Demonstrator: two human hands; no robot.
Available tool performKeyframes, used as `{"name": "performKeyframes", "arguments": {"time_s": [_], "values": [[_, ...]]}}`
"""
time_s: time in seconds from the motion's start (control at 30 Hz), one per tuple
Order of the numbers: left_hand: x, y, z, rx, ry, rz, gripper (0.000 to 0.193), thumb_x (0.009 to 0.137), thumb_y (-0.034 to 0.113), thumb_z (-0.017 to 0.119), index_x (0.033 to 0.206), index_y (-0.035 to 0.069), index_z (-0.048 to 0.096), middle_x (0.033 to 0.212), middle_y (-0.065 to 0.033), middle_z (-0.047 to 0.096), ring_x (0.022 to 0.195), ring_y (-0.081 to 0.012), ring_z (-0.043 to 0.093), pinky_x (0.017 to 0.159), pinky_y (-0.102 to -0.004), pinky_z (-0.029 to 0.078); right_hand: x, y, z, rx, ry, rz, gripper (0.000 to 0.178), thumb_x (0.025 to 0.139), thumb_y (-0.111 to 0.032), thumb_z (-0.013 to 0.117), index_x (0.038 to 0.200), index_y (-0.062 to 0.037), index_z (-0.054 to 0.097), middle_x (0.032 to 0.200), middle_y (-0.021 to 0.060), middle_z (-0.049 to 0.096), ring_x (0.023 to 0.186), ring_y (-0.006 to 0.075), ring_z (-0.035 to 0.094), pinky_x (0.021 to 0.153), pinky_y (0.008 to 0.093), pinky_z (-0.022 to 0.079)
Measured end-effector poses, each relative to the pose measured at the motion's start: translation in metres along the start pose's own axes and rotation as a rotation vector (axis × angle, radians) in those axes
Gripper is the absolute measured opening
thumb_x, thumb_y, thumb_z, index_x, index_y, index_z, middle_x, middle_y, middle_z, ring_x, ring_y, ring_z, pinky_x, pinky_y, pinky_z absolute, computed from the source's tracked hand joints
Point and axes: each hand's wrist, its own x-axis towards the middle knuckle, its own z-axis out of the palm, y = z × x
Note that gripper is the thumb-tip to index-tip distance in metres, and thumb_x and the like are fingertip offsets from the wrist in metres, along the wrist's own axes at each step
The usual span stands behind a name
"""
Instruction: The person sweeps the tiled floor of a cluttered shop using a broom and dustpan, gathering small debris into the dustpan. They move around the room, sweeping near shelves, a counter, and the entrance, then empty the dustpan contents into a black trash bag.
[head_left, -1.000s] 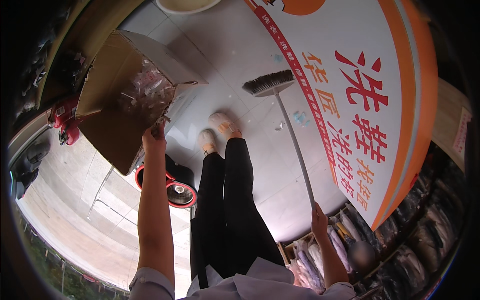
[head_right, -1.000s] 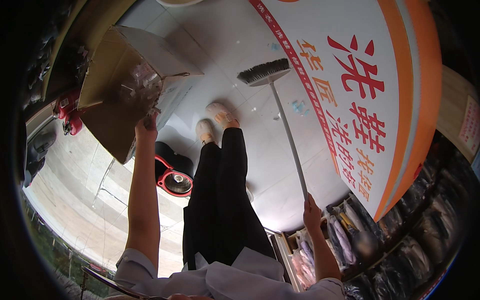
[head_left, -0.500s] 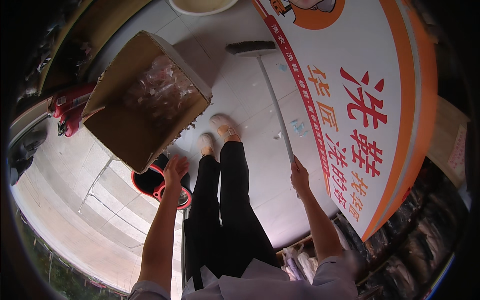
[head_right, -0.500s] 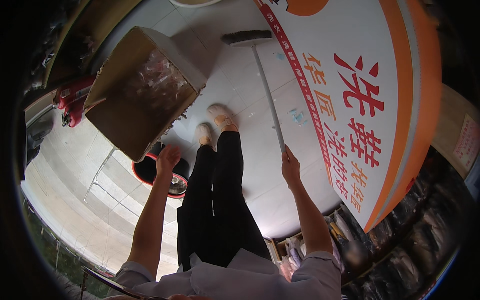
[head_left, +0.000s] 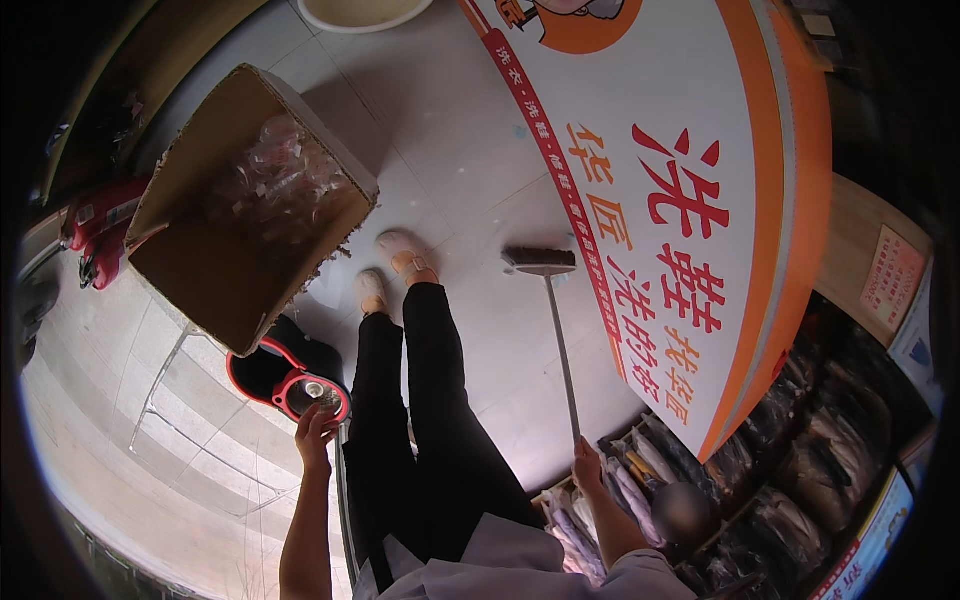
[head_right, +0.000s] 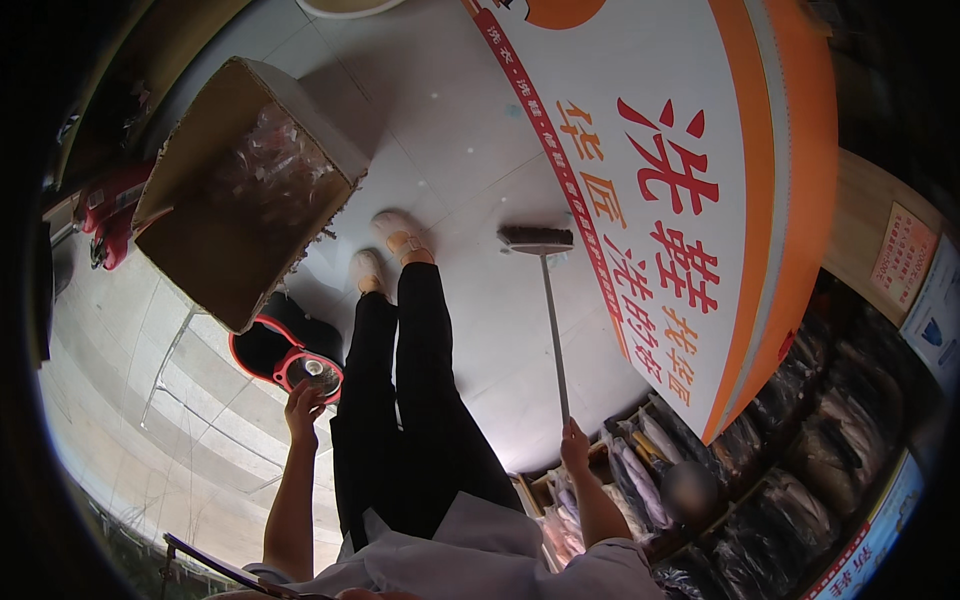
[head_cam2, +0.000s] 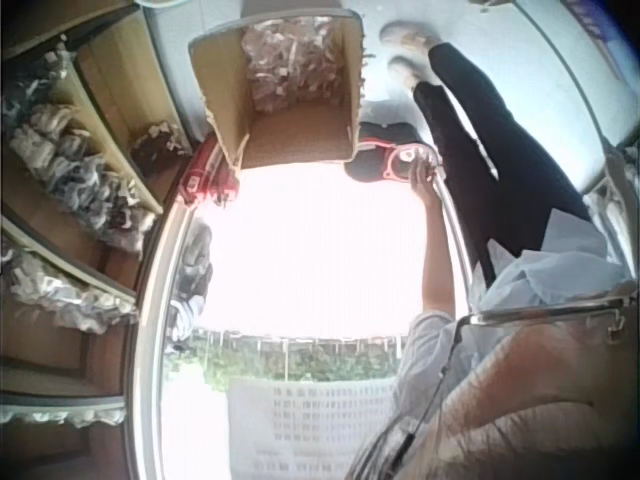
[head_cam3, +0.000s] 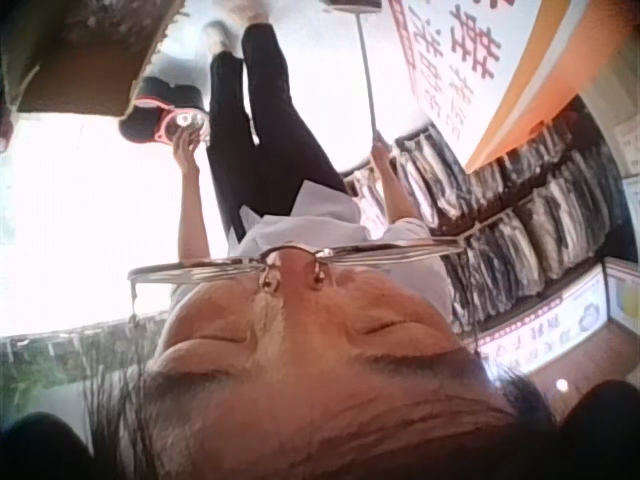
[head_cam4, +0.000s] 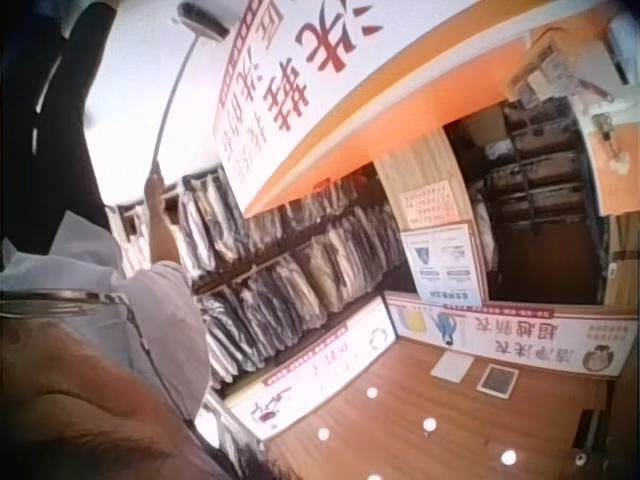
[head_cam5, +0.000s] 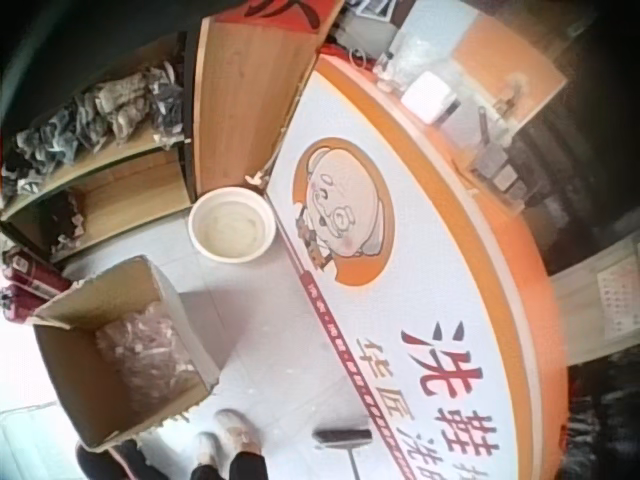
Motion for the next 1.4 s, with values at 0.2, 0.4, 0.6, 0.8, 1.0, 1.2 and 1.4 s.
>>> {"name": "performKeyframes", "arguments": {"time_s": [0.2,0.4,0.6,0.8,1.0,1.2,1.4], "values": [[-0.014,-0.038,-0.039,0.038,0.058,-0.019,0.039,0.088,0.015,0.052,0.124,0.0,0.052,0.095,-0.0133,0.067,0.075,-0.0171,0.064,0.062,-0.0241,0.049,0.007,-0.13,0.005,0.425,-0.128,-0.01,0.039,0.097,-0.022,0.049,0.133,-0.0071,0.052,0.052,-0.0047,0.041,0.037,0.0041,0.036,0.032,0.0221,0.029],[-0.005,-0.04,-0.047,0.102,0.086,-0.031,0.04,0.088,0.014,0.051,0.125,0.0,0.051,0.096,-0.0137,0.067,0.076,-0.0177,0.064,0.065,-0.0267,0.05,0.108,-0.331,0.059,0.349,-0.29,-0.034,0.037,0.098,-0.032,0.046,0.135,-0.0253,0.051,0.049,-0.0051,0.036,0.035,0.0047,0.032,0.031,0.0221,0.028],[-0.011,-0.025,-0.04,0.163,0.019,0.075,0.037,0.09,0.013,0.05,0.126,0.0,0.051,0.093,-0.0128,0.067,0.074,-0.0158,0.065,0.062,-0.0237,0.049,0.118,-0.247,0.12,0.392,-0.17,0.084,0.036,0.099,-0.033,0.044,0.134,-0.0253,0.052,0.049,-0.0051,0.034,0.035,0.0061,0.032,0.032,0.0232,0.027],[-0.006,-0.047,-0.057,0.18,0.051,0.017,0.037,0.09,0.012,0.05,0.126,0.001,0.051,0.092,-0.0132,0.066,0.072,-0.0157,0.064,0.061,-0.0237,0.049,0.042,-0.146,0.089,0.463,-0.26,0.447,0.037,0.1,-0.031,0.04,0.136,-0.0259,0.047,0.048,-0.0031,0.036,0.035,0.0084,0.033,0.033,0.0266,0.029],[-0.006,-0.067,-0.07,0.137,0.057,-0.008,0.037,0.09,0.01,0.049,0.125,-0.001,0.051,0.09,-0.0131,0.067,0.071,-0.0157,0.064,0.059,-0.023,0.049,-0.025,-0.062,0.056,0.515,-0.204,0.516,0.03,0.099,-0.033,0.043,0.127,-0.0251,0.053,0.047,-0.0007,0.036,0.033,0.0106,0.031,0.03,0.027,0.027],[-0.014,-0.083,-0.074,0.109,0.037,-0.039,0.035,0.089,0.01,0.049,0.123,-0.001,0.052,0.091,-0.0139,0.067,0.071,-0.0165,0.065,0.059,-0.0242,0.048,-0.055,-0.07,0.046,0.697,-0.243,0.532,0.031,0.099,-0.04,0.044,0.126,-0.0272,0.052,0.046,-0.0003,0.035,0.032,0.0118,0.031,0.031,0.0284,0.024],[-0.032,-0.1,-0.079,0.113,0.033,-0.062,0.036,0.09,0.013,0.05,0.123,-0.002,0.052,0.091,-0.0143,0.068,0.071,-0.0158,0.065,0.059,-0.0244,0.048,-0.062,-0.096,0.038,0.716,-0.325,0.542,0.033,0.099,-0.043,0.042,0.127,-0.031,0.051,0.046,-0.0002,0.037,0.034,0.0131,0.032,0.032,0.0298,0.026]]}}
